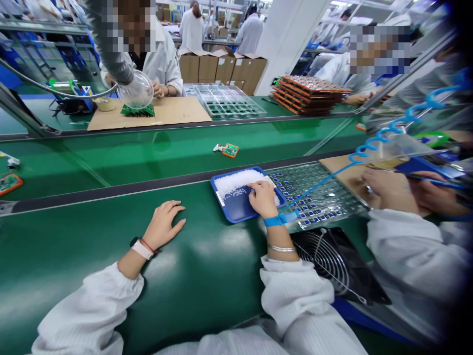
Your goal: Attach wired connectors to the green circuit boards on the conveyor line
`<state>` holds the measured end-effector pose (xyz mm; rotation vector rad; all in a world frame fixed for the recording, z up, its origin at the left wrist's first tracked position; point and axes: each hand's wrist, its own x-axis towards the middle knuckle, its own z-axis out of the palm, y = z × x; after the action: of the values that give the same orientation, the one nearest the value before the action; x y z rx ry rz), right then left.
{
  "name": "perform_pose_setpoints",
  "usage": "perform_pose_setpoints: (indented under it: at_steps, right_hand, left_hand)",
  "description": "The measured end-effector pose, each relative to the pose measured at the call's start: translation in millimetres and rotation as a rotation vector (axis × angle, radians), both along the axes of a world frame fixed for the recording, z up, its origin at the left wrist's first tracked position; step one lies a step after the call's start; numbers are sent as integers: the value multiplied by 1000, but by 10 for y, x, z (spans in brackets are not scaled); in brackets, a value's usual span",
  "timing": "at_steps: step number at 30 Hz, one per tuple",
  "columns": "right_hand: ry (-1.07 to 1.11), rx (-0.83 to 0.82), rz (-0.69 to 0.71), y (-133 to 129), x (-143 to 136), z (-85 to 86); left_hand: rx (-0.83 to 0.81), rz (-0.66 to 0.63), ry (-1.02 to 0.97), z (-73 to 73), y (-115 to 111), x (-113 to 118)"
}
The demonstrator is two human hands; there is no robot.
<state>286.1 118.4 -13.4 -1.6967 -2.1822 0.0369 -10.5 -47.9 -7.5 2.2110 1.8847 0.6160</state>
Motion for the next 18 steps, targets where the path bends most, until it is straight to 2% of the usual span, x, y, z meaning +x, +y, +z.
perform_pose_setpoints:
  at_steps: [18]
  right_hand:
    - [54,42,52,30,19,-55]
  left_hand:
    - [-5,3,-18,15,-5,6]
